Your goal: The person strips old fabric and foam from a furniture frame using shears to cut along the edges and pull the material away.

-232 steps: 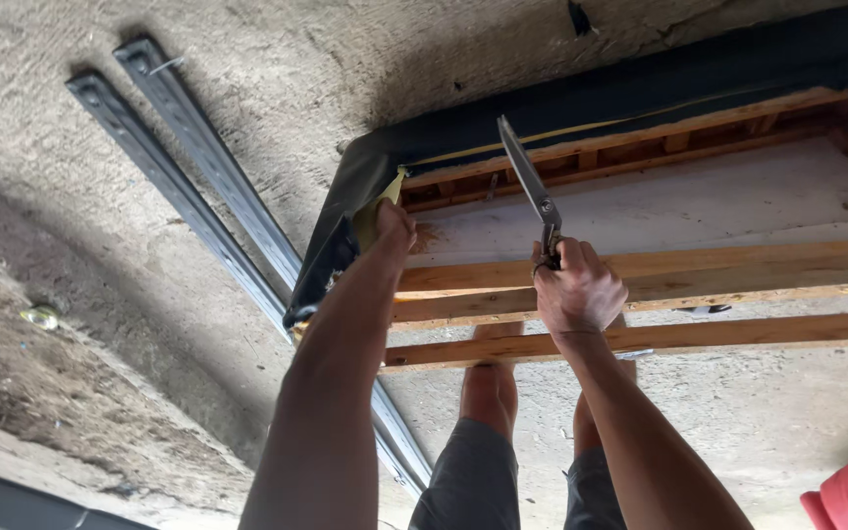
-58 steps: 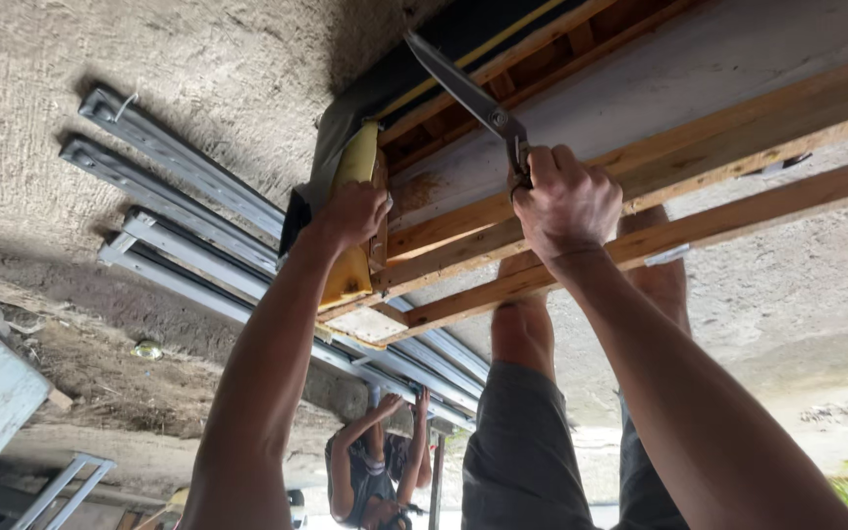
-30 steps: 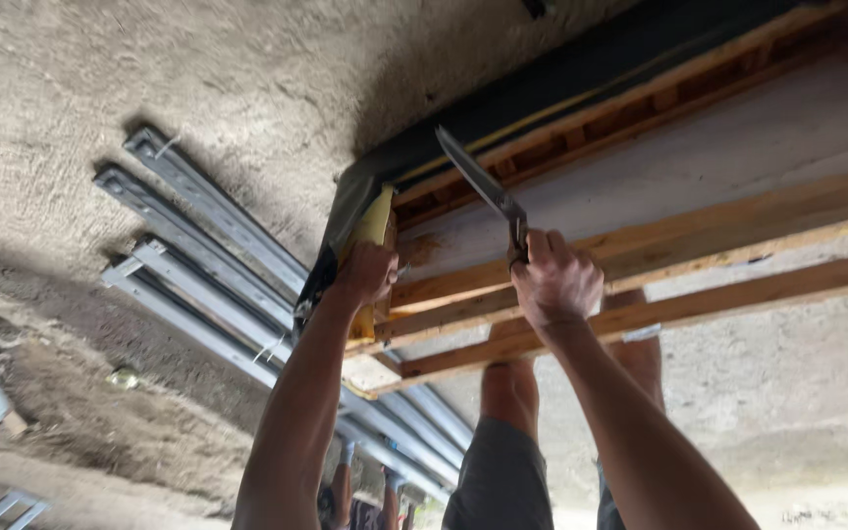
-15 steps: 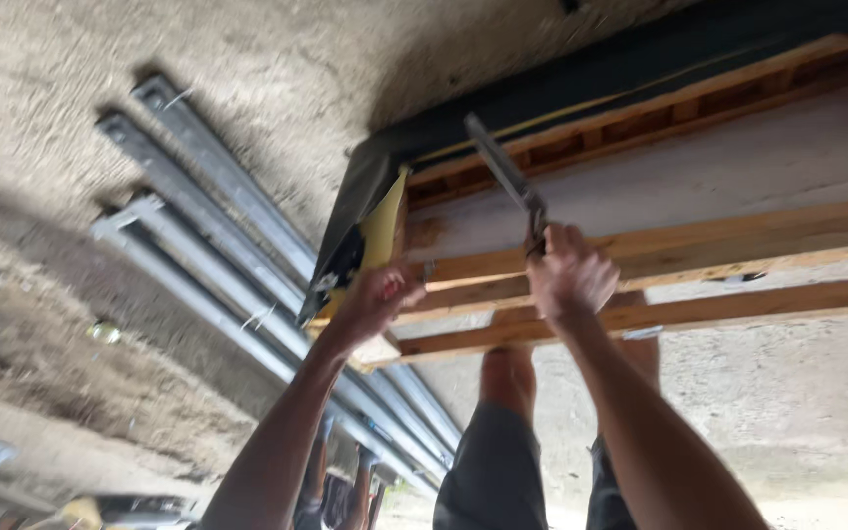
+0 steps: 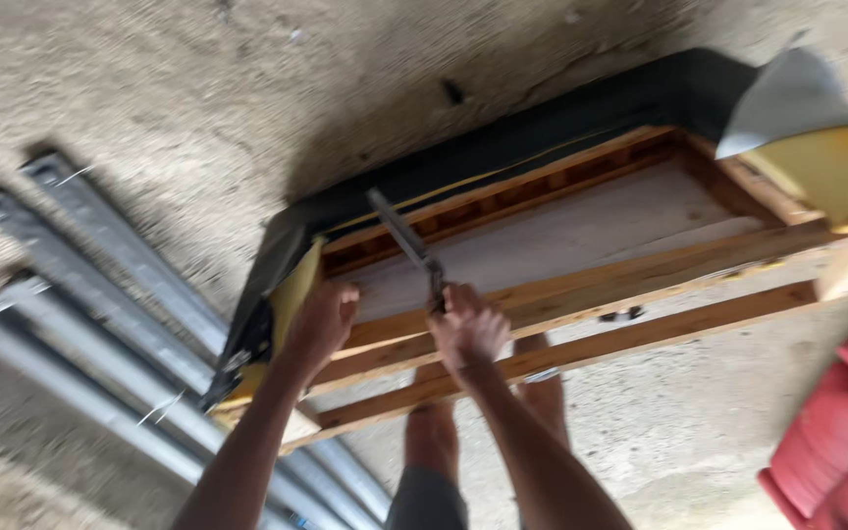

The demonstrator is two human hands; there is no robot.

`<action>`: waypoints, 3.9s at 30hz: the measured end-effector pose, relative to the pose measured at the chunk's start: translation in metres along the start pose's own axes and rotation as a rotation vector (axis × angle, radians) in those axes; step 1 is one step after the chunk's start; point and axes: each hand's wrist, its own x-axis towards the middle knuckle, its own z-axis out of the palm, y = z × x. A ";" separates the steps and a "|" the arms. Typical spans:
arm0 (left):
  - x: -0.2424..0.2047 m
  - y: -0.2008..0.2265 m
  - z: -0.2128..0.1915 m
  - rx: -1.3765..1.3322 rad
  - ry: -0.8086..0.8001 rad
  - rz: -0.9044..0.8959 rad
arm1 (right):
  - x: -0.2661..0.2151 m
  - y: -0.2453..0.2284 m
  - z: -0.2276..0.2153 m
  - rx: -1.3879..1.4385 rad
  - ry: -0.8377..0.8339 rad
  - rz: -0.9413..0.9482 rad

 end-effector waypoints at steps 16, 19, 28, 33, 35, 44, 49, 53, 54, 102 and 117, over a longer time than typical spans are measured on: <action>0.000 0.081 0.112 -0.117 0.029 -0.072 | 0.071 0.158 -0.126 0.091 -0.297 0.032; 0.011 0.109 0.135 -0.172 -0.017 -0.013 | 0.097 0.200 -0.166 0.106 -0.236 0.009; 0.009 0.184 0.193 -0.169 -0.004 -0.042 | 0.140 0.257 -0.266 -0.287 -0.471 0.242; 0.002 0.205 0.203 -0.002 0.210 0.243 | 0.128 0.259 -0.276 -0.235 -0.552 0.421; -0.001 0.222 0.194 -0.004 0.384 0.490 | 0.113 0.246 -0.263 -0.098 -0.566 0.360; 0.016 0.285 0.177 -1.171 -0.466 -0.079 | 0.051 0.157 -0.202 0.218 -0.673 0.357; 0.011 0.268 0.179 -1.091 -0.587 0.054 | 0.039 0.152 -0.213 0.349 -0.693 0.454; 0.016 0.275 0.192 -1.153 -0.534 0.067 | 0.030 0.166 -0.214 0.416 -0.545 0.463; 0.020 0.275 0.197 -1.155 -0.505 0.028 | 0.029 0.173 -0.213 0.407 -0.492 0.442; 0.214 -0.189 0.154 0.794 -0.186 -0.494 | 0.045 0.287 -0.133 -0.355 -0.011 -0.084; 0.187 -0.196 0.096 0.620 -0.411 -0.294 | 0.033 0.274 -0.127 0.118 -0.103 0.243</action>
